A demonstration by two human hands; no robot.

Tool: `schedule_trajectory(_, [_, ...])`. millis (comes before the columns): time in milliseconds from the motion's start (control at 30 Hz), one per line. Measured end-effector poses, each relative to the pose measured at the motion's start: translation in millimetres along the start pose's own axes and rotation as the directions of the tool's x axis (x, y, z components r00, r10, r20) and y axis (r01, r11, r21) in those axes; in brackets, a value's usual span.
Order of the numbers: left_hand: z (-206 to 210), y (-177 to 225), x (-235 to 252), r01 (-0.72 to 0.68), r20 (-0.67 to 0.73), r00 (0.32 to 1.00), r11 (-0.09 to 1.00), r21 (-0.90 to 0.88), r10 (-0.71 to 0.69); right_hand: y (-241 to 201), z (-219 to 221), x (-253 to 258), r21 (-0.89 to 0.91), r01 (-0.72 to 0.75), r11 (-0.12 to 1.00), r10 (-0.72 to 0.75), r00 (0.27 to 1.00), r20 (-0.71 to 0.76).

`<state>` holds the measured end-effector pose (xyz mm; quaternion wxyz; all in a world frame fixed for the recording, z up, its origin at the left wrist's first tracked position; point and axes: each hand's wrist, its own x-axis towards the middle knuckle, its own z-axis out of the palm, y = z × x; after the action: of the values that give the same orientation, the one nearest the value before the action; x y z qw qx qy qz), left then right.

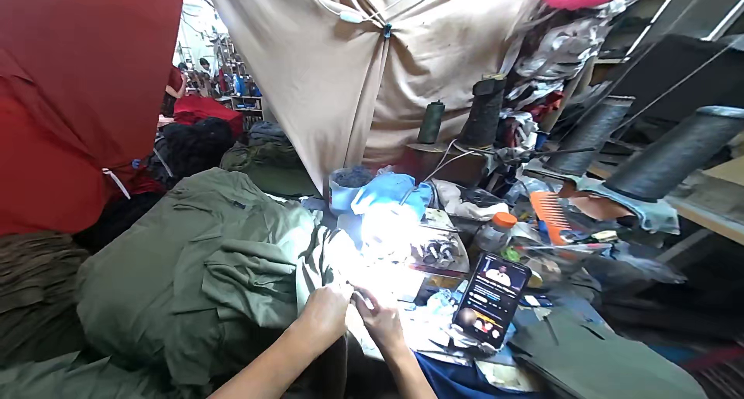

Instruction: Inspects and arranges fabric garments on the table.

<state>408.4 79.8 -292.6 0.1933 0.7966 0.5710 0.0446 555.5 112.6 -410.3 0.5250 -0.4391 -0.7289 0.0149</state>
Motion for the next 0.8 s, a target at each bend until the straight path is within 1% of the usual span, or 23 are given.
schedule_trajectory(133, [8,1,-10,-0.042,-0.065,0.997,0.997,-0.063,0.038,4,-4,-6,-0.032,0.072,0.997,-0.074,0.995,-0.073])
schedule_trajectory(267, [12,5,-3,-0.015,-0.064,0.998,1.000,-0.011,0.015,18,-15,-4,-0.146,0.066,0.987,-0.076,0.995,-0.067])
schedule_trajectory(300, [15,5,-1,-0.013,-0.095,0.995,1.000,0.016,0.015,20,-18,-2,-0.166,0.054,0.985,-0.066,0.995,-0.069])
schedule_trajectory(367, [25,1,6,-0.042,-0.207,0.977,0.998,0.056,0.053,21,-24,1,-0.182,0.014,0.983,-0.025,0.998,-0.062])
schedule_trajectory(433, [31,-1,9,-0.075,-0.275,0.957,0.995,0.059,0.088,19,-24,1,-0.204,-0.003,0.979,-0.016,0.996,-0.092])
schedule_trajectory(500, [30,0,5,-0.079,-0.254,0.963,0.996,0.040,0.086,15,-25,-4,-0.182,-0.024,0.983,-0.003,0.989,-0.148])
schedule_trajectory(533, [29,0,1,-0.078,-0.238,0.968,0.997,0.024,0.081,13,-27,-8,-0.149,-0.054,0.987,0.029,0.986,-0.164])
schedule_trajectory(600, [28,3,-8,-0.081,-0.219,0.973,0.997,-0.014,0.076,12,-33,-20,-0.059,-0.111,0.992,0.100,0.982,-0.157])
schedule_trajectory(633, [29,5,-14,-0.103,-0.240,0.966,0.994,-0.023,0.095,14,-34,-29,-0.018,-0.136,0.990,0.133,0.982,-0.135])
schedule_trajectory(667, [32,9,-20,-0.153,-0.306,0.942,0.988,-0.020,0.140,17,-34,-41,0.022,-0.158,0.987,0.160,0.982,-0.102])
schedule_trajectory(700, [37,13,-25,-0.229,-0.412,0.887,0.973,-0.003,0.208,18,-33,-51,0.055,-0.180,0.982,0.184,0.981,-0.067])
schedule_trajectory(733, [41,19,-31,-0.314,-0.509,0.814,0.949,0.019,0.280,10,-33,-59,0.081,-0.217,0.973,0.220,0.975,-0.039])
schedule_trajectory(767, [43,28,-38,-0.392,-0.569,0.748,0.919,0.037,0.342,-9,-40,-60,0.107,-0.308,0.945,0.309,0.951,0.011])
schedule_trajectory(800, [45,39,-46,-0.466,-0.603,0.694,0.884,0.041,0.394,-35,-53,-56,0.084,-0.474,0.876,0.463,0.878,0.126])
